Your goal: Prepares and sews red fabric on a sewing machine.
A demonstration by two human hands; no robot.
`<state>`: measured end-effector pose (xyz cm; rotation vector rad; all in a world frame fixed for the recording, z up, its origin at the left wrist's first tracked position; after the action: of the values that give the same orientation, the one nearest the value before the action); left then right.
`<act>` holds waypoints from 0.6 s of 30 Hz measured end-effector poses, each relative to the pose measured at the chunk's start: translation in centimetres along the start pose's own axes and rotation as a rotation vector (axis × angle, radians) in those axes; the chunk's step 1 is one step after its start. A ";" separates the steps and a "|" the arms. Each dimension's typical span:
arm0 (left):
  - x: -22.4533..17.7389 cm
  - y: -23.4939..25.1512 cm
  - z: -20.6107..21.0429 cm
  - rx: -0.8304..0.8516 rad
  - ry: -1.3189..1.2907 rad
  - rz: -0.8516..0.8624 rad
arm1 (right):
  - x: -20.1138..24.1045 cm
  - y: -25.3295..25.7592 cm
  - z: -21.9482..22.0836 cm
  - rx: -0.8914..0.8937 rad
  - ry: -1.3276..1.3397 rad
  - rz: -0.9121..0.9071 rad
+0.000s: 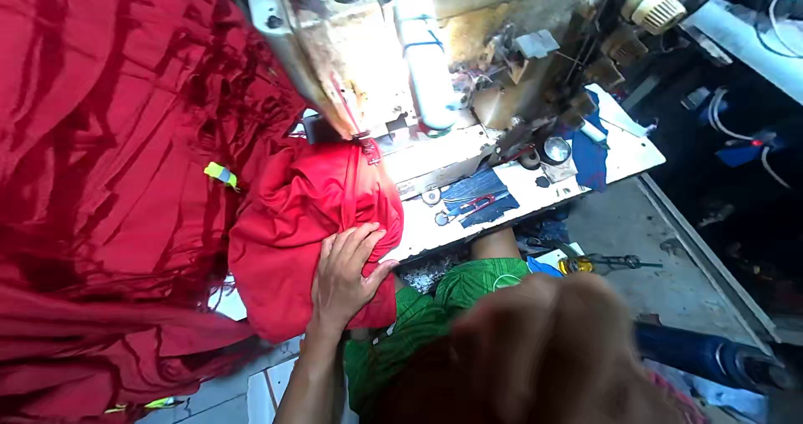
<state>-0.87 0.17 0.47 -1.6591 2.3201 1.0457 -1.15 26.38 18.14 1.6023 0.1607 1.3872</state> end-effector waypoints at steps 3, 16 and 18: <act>0.0 0.0 0.0 -0.011 -0.011 -0.003 | -5.6 -2.6 -0.9 -0.077 -0.226 0.123; 0.4 -0.4 0.2 -0.023 -0.007 0.004 | -9.1 -7.1 -1.3 -0.040 -0.528 0.246; 0.4 -0.4 0.3 -0.016 0.008 0.003 | -4.1 -5.2 -0.7 -0.099 -0.616 0.036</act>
<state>-0.74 -0.05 -0.11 -1.6686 2.3257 1.0625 -0.75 26.83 11.52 1.8753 -0.2992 0.8564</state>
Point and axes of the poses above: each hand's wrist, its own y-axis towards the middle knuckle, its own z-axis out of the palm, x = y × z, the point moved 1 cm from there along y, towards the middle knuckle, and after that the axes turned 11 degrees about -y, right-handed, at the moved point
